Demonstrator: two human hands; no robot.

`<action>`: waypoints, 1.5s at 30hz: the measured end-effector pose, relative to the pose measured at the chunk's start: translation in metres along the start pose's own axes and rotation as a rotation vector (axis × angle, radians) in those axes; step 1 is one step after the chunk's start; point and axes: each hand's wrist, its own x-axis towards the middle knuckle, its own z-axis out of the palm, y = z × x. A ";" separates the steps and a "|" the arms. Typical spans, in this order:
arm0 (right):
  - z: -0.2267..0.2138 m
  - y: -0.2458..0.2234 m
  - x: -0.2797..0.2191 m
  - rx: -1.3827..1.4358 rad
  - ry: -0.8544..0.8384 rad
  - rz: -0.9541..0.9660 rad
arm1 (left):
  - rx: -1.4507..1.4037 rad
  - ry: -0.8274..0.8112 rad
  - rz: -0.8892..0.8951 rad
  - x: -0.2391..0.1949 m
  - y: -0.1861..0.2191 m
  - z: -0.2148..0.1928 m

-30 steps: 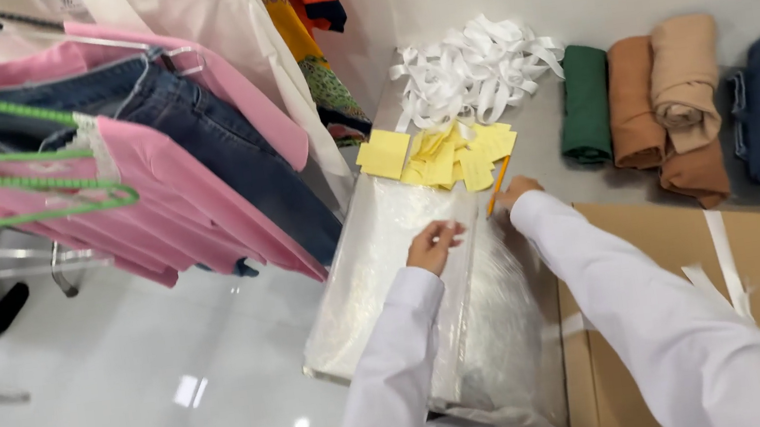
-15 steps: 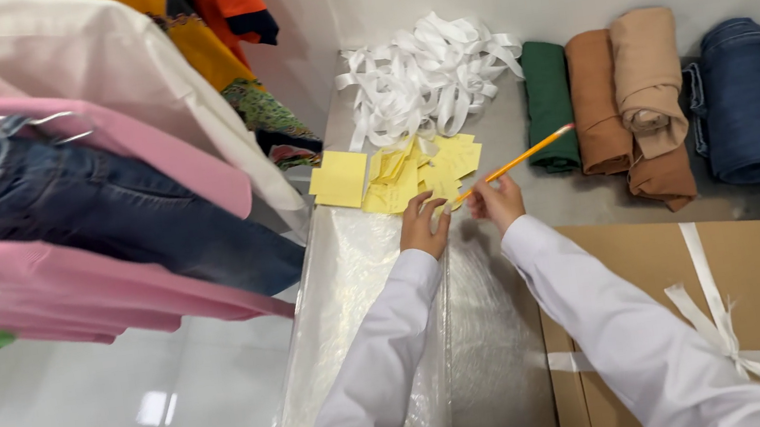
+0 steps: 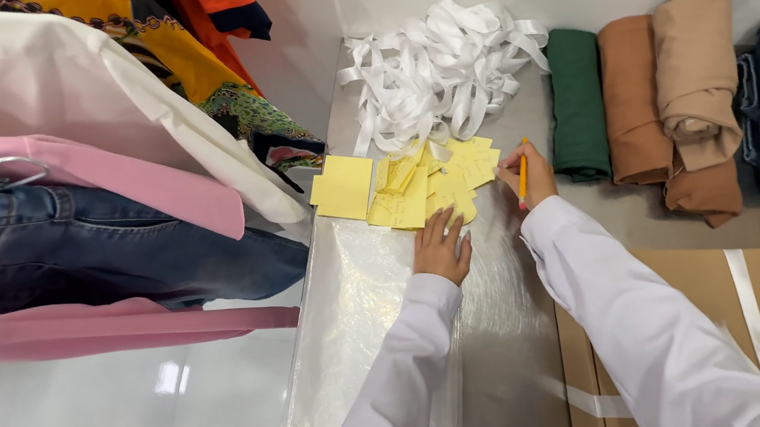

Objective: The person writes on a yellow sticky note with a pencil and places it on a cardboard box. They then pick up a folded black and white checkered garment and place it inside a clear plastic bag, smoothing the bag around the item.

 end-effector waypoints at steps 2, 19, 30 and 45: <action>0.001 0.003 0.004 -0.025 0.032 -0.029 | -0.017 0.037 0.012 0.001 -0.002 0.004; -0.001 -0.021 -0.015 0.466 -0.185 -0.076 | -0.001 0.127 0.116 0.011 0.018 -0.023; 0.003 -0.017 -0.022 0.324 -0.489 -0.140 | -0.005 0.026 0.049 0.001 0.004 -0.005; -0.005 -0.014 -0.011 0.694 -0.342 0.060 | -0.042 0.053 -0.022 -0.002 0.000 0.004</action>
